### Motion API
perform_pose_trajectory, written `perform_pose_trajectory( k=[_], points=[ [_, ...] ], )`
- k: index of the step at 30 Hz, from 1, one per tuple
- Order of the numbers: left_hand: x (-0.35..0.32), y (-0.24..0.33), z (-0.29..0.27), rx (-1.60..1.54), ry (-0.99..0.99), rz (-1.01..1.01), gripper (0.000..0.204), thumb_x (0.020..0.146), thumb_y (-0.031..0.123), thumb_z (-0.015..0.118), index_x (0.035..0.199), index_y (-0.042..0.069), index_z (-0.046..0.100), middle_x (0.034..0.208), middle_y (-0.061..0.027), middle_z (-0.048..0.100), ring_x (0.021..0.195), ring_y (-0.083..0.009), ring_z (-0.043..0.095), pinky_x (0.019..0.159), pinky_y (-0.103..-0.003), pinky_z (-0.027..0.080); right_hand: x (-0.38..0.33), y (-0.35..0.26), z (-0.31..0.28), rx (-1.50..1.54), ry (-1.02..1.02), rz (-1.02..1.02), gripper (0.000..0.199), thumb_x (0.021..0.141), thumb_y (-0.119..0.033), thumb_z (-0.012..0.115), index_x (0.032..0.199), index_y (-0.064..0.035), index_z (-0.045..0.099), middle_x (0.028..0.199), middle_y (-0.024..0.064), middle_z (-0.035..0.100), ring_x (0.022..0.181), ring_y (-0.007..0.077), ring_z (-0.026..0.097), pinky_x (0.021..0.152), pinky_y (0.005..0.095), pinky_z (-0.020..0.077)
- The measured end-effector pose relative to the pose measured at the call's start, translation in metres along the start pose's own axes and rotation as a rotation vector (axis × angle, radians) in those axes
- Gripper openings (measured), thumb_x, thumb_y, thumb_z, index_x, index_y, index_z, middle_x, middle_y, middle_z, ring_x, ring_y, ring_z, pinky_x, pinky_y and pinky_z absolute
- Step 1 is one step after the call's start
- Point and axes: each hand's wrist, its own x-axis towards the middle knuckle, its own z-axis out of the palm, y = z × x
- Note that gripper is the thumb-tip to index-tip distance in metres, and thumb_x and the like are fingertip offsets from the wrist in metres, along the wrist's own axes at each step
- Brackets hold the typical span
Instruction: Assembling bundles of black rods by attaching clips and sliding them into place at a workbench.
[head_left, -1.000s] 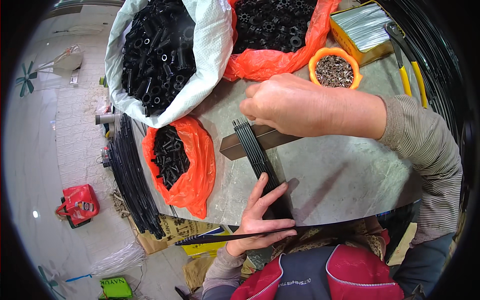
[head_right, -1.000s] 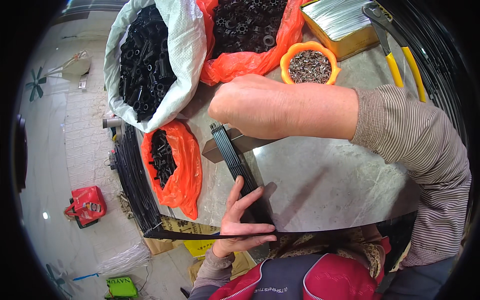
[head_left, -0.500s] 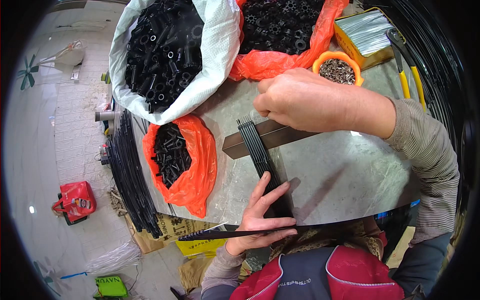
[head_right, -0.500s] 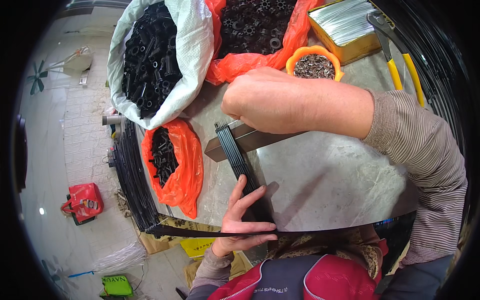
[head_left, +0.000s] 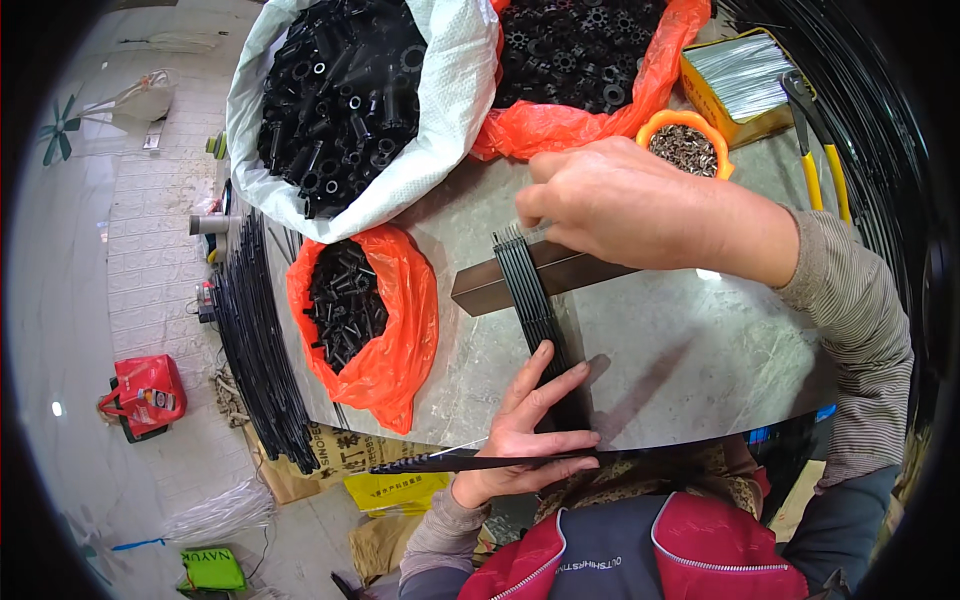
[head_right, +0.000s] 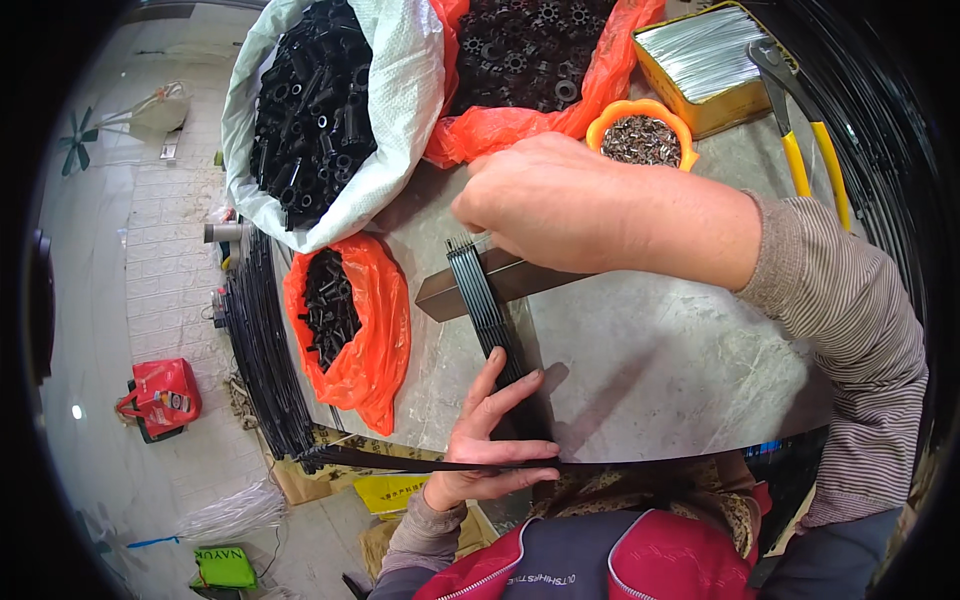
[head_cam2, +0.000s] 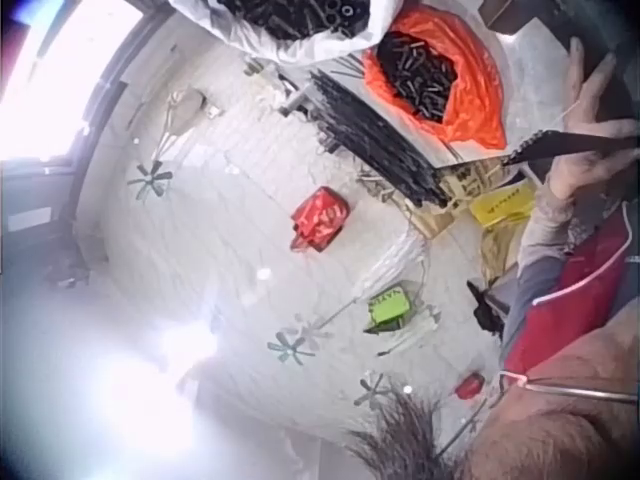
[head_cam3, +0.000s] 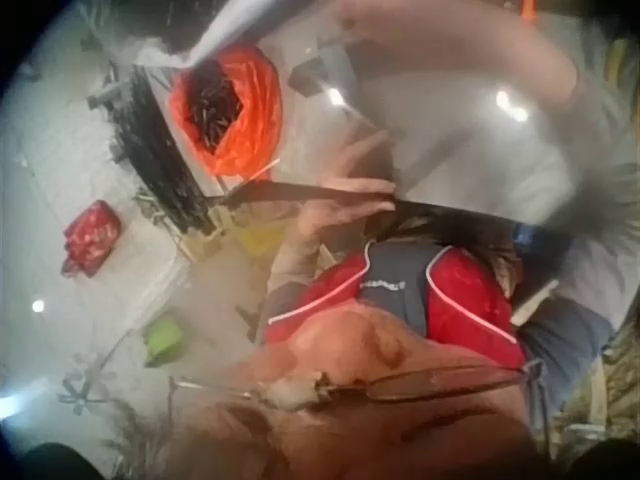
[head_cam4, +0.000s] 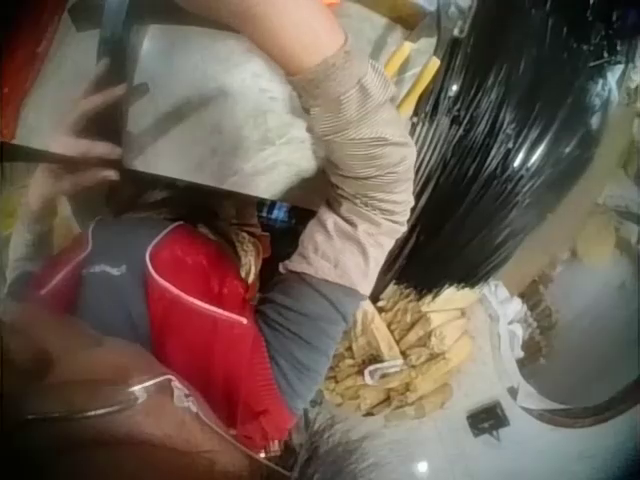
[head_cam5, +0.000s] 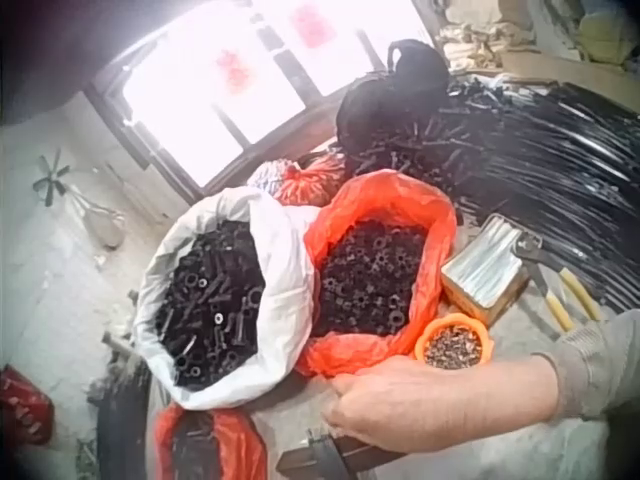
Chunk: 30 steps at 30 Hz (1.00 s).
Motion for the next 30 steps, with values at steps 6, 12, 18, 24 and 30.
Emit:
perform_pose_trajectory(
  k=[6,12,18,24,30],
  points=[
    [-0.002,-0.003,0.001,-0.011,0.012,0.016,0.032,0.079,0.027,0.092,0.109,0.021,0.083,0.161,-0.0173,0.049,0.158,-0.05,0.025,0.125,-0.06,0.026,-0.002,0.002,-0.003,0.047,-0.018,0.066,0.007,0.092,-0.01,0.067,0.092,-0.0035,0.067,0.093,0.0151,0.068,0.087,0.0389,0.07,0.075,0.0489,0.0547],
    [-0.001,-0.002,0.004,-0.052,-0.01,-0.015,0.038,0.074,0.026,0.096,0.11,0.026,0.086,0.161,-0.0176,0.05,0.159,-0.0482,0.022,0.127,-0.058,0.023,0.001,-0.002,0.012,-0.021,0.015,0.049,0.009,0.088,-0.012,0.064,0.091,-0.0045,0.067,0.094,0.0175,0.069,0.092,0.0404,0.073,0.076,0.0514,0.0571],
    [-0.009,0.002,0.002,-0.035,0.028,0.027,0.027,0.081,0.028,0.09,0.108,0.023,0.086,0.162,-0.0144,0.048,0.158,-0.0452,0.025,0.127,-0.058,0.021,0.005,-0.013,0.004,-0.123,0.084,-0.008,0.018,0.087,-0.024,0.072,0.093,-0.0068,0.068,0.094,0.0137,0.069,0.093,0.035,0.073,0.074,0.0499,0.0583],
    [-0.007,-0.002,0.003,-0.021,-0.006,0.032,0.028,0.078,0.025,0.092,0.104,0.018,0.087,0.164,-0.013,0.047,0.162,-0.0405,0.017,0.128,-0.061,0.011,-0.032,0.023,-0.08,-0.543,0.274,0.155,0.01,0.091,-0.02,0.072,0.09,-0.0103,0.071,0.087,0.0061,0.069,0.082,0.0283,0.072,0.069,0.0414,0.0579],
    [-0.007,-0.005,0.002,-0.044,0.01,0.077,0.028,0.079,0.026,0.092,0.106,0.023,0.086,0.163,-0.0119,0.048,0.162,-0.0403,0.018,0.128,-0.063,0.008,-0.071,0.035,-0.129,-0.98,0.045,0.278,0.008,0.086,-0.014,0.071,0.092,-0.0088,0.072,0.094,0.0062,0.068,0.092,0.0241,0.071,0.075,0.0381,0.0585]
  ],
)
